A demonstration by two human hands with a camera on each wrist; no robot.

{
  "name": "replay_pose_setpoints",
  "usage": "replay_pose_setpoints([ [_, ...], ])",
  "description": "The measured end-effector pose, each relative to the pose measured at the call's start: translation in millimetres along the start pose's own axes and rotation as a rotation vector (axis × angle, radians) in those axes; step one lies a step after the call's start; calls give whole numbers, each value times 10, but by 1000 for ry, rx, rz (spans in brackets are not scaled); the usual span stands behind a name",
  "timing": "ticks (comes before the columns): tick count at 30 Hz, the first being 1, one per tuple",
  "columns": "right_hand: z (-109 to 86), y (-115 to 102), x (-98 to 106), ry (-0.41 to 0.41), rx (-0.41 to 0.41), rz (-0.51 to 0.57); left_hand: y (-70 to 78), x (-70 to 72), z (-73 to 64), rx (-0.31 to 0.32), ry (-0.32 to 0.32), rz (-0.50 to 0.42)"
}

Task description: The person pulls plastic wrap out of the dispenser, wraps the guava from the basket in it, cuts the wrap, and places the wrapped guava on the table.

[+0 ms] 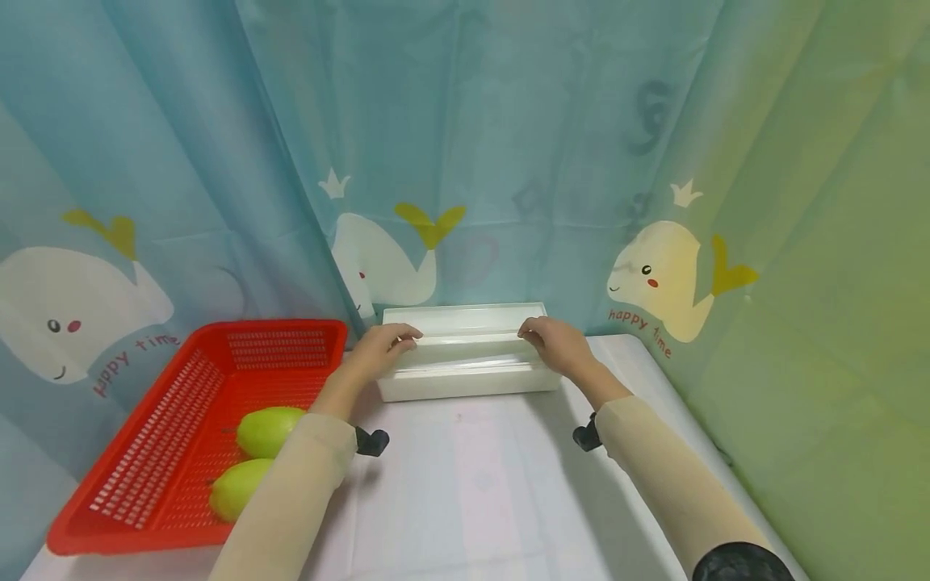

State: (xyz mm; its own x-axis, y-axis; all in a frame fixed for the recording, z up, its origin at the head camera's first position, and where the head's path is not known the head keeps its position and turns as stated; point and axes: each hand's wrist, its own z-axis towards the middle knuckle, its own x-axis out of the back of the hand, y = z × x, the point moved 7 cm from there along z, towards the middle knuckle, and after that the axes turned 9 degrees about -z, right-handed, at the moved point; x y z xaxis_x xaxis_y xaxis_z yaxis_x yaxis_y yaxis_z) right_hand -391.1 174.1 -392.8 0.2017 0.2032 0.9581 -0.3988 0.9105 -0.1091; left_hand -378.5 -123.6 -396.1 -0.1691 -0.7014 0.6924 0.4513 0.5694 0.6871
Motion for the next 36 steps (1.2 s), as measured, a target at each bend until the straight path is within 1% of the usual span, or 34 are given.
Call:
replay_pose_setpoints([
  [5,-4,11,38,17,11,5,-12,41,15,20,54,9],
  [9,-18,12,88,37,21,9,18,69,30,19,84,38],
  [14,-30,38,153,54,23,7,64,91,43,19,118,49],
  [19,-25,81,191,70,19,12,147,115,47,-24,148,62],
  [22,-13,84,205,80,22,10,181,147,36,-49,179,63],
  [29,22,38,250,88,44,15,205,228,13,-57,241,73],
  [36,43,29,343,45,16,40,305,305,42,-81,267,85],
])
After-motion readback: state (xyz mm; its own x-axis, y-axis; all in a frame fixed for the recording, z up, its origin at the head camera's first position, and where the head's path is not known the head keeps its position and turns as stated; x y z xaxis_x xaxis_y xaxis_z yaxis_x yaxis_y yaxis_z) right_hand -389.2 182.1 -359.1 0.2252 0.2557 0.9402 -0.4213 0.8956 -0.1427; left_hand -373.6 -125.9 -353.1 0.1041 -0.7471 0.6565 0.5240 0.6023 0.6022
